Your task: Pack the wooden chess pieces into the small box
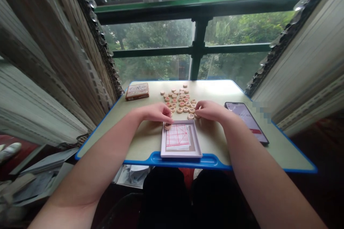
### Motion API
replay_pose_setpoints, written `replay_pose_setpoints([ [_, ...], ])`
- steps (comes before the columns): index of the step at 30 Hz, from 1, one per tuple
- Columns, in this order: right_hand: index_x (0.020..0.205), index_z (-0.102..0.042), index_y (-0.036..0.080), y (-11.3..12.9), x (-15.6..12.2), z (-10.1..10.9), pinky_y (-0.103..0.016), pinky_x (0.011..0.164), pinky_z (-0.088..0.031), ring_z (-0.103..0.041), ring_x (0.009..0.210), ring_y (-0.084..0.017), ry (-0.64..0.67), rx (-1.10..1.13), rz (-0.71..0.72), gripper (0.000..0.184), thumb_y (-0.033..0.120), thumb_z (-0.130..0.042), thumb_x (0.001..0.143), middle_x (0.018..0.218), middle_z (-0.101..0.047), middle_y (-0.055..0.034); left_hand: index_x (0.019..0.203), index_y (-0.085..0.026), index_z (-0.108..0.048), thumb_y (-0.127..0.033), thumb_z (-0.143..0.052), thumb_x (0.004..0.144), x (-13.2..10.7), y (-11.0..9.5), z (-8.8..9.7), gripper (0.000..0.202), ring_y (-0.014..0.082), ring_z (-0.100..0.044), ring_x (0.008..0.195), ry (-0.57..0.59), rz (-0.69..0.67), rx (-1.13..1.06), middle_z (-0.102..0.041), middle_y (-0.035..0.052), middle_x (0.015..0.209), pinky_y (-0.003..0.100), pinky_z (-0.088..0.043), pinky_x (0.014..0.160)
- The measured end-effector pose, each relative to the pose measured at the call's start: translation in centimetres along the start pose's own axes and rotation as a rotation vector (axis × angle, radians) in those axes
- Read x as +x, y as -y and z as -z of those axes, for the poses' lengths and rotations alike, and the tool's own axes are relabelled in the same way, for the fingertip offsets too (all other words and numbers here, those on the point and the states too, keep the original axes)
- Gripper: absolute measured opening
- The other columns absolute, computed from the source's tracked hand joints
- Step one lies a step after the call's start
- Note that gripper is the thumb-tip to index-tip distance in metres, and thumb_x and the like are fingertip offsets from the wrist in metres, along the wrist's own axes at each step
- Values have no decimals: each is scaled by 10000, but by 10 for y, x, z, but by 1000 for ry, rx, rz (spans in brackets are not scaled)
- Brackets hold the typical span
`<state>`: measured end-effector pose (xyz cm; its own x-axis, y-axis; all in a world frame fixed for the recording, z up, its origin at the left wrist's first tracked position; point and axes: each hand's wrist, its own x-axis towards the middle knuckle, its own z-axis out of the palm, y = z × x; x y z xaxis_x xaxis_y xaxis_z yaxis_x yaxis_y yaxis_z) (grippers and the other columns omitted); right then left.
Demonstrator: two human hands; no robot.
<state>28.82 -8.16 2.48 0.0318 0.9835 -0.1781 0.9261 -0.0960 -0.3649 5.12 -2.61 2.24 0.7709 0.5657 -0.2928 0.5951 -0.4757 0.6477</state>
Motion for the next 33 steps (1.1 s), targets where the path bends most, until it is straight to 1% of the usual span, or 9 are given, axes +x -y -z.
replay_pose_setpoints([
  [6, 874, -661, 199, 0, 2, -1, -240, 596, -411, -602, 779, -194, -5, -13, 11, 257, 299, -550, 665, 871, -684, -65, 640, -136, -590, -459, -625, 678, 2, 1, -3, 328, 92, -397, 559, 9, -49, 6, -493, -22, 581, 217, -280, 507],
  [12, 887, -657, 202, 0, 2, -1, -242, 592, -409, -601, 765, -189, -2, -8, 0, 267, 309, -555, 665, 883, -682, -63, 643, -139, -580, -452, -607, 697, 0, -2, -3, 319, 89, -385, 540, 20, -33, -16, -464, -25, 559, 218, -271, 496],
  [18, 925, -661, 233, -4, -2, 3, -231, 579, -415, -608, 777, -177, 76, 77, -2, 296, 306, -605, 643, 908, -687, -28, 660, -136, -606, -424, -593, 706, -2, -1, -1, 292, 98, -421, 530, 8, 4, -161, -494, -23, 516, 228, -308, 522],
  [20, 926, -665, 225, -5, -2, 2, -227, 568, -409, -606, 762, -173, 66, 64, 10, 298, 313, -618, 645, 897, -688, -32, 674, -137, -627, -390, -613, 687, -1, 1, 0, 254, 99, -430, 530, 4, 17, -187, -504, -26, 516, 228, -309, 525],
  [23, 834, -678, 196, -6, 0, 1, -229, 542, -392, -597, 711, -168, 52, 8, 17, 229, 325, -620, 655, 822, -690, -42, 647, -142, -634, -345, -642, 658, -1, 3, 0, 204, 97, -440, 530, -1, 31, -216, -520, -27, 516, 229, -310, 529],
  [26, 730, -666, 189, -7, 2, 0, -241, 506, -369, -580, 642, -166, 57, -48, 10, 184, 351, -606, 667, 709, -671, -39, 641, -141, -657, -350, -649, 663, -1, 4, 1, 210, 96, -438, 530, 6, 34, -227, -526, -25, 507, 232, -308, 533],
  [29, 701, -649, 183, -5, 1, 2, -248, 498, -356, -564, 609, -162, 32, -84, 24, 155, 328, -600, 674, 671, -653, -40, 672, -137, -688, -385, -641, 685, -2, 4, 2, 253, 94, -431, 528, 15, 24, -211, -524, -22, 502, 235, -301, 529],
  [31, 716, -647, 174, 0, -3, 5, -246, 518, -360, -562, 630, -159, -38, -70, 46, 146, 307, -591, 694, 697, -653, -47, 681, -135, -698, -391, -646, 685, -2, 4, 3, 261, 92, -425, 522, 12, 23, -208, -524, -21, 501, 235, -294, 520],
  [33, 811, -650, 172, 7, -11, 8, -235, 550, -377, -565, 671, -150, -132, 33, 97, 178, 314, -594, 719, 775, -660, -49, 682, -135, -700, -388, -656, 676, -1, 4, 3, 257, 92, -427, 520, 8, 26, -217, -531, -19, 505, 234, -288, 512],
])
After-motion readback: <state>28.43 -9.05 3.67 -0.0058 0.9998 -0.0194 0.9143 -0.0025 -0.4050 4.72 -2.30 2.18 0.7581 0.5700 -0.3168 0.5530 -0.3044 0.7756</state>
